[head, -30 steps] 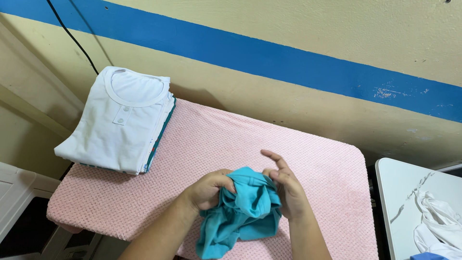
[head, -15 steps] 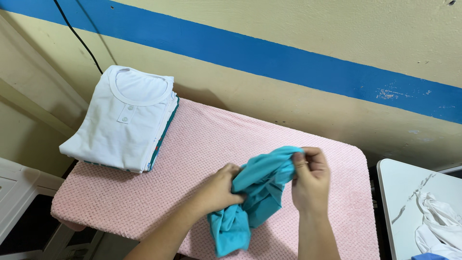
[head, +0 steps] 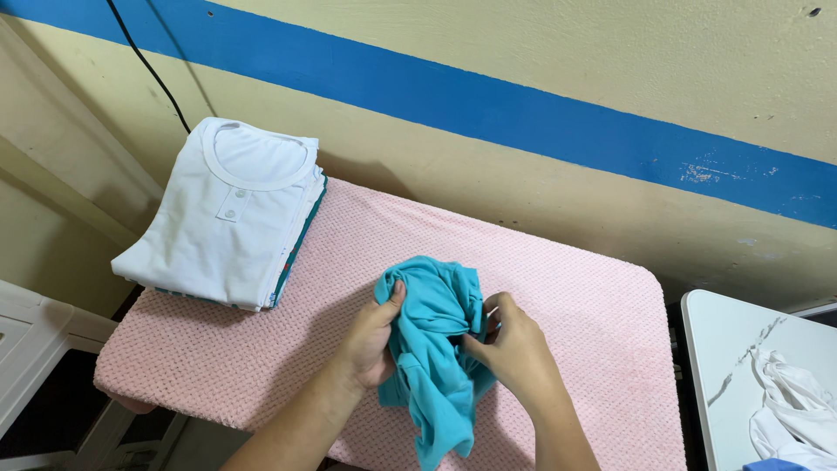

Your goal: The person folds several t-shirts one by one on a pink mat. They smooth each shirt, fold the sides and bottom, then stack the folded shirts on the left side of the mat.

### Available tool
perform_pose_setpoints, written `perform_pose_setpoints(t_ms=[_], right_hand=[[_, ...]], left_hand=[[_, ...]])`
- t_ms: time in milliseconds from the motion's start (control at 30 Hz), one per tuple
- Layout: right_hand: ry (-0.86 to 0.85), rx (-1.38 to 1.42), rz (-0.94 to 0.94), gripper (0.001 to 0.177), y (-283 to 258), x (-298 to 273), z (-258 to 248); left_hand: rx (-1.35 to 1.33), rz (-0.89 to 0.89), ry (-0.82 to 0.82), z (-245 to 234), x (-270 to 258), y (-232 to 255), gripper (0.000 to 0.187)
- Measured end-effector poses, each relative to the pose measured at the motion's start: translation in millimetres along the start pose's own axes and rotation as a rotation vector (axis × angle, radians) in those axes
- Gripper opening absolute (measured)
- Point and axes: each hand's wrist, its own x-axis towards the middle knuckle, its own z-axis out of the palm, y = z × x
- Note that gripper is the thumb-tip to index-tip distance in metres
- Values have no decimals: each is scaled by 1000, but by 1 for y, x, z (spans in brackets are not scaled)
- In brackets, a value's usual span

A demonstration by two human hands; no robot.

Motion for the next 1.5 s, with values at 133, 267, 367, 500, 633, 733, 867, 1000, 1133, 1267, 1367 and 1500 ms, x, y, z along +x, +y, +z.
perform_pose_setpoints(t_ms=[133,267,367,500,633,733,867,1000,1133,1267,1367,1500], right_hand=[[27,114,50,40,27,15,16],[-132,1198,4,28,53,30,11],[-219,1474,171,31,55,27,7],[-166,1343,361,33,40,21,0],[-115,1122,240,29,31,26,8],[140,834,-27,34,36,24,28],[88,1073,-477,38,53,6,38],[-421,838,-185,58,54,1,44],[-529,1071,35,58,40,-1,49],[-68,1485,33,59,50,3,11],[197,1387,0,54,82,9,-59],[280,1133,-9,45,139,-4,-144]], left_hand=[[-12,-100,16,-9,-3,3,58],[796,61,-123,-30,-1,-4,63],[766,-56,-163,-40,3,-7,57],[12,-217,-220,-40,-3,6,60],[-384,-198,-453,-33,-17,23,63],[-462,-193,-451,-24,-19,21,64],[-464,-218,-352,-22,-19,21,65],[-398,-209,-422,-20,-23,12,62],[-259,-164,-389,-7,-29,8,53],[119,-85,-164,-3,-32,26,43],[291,3,-28,-10,-31,57,39],[393,93,103,-47,-37,111,38]])
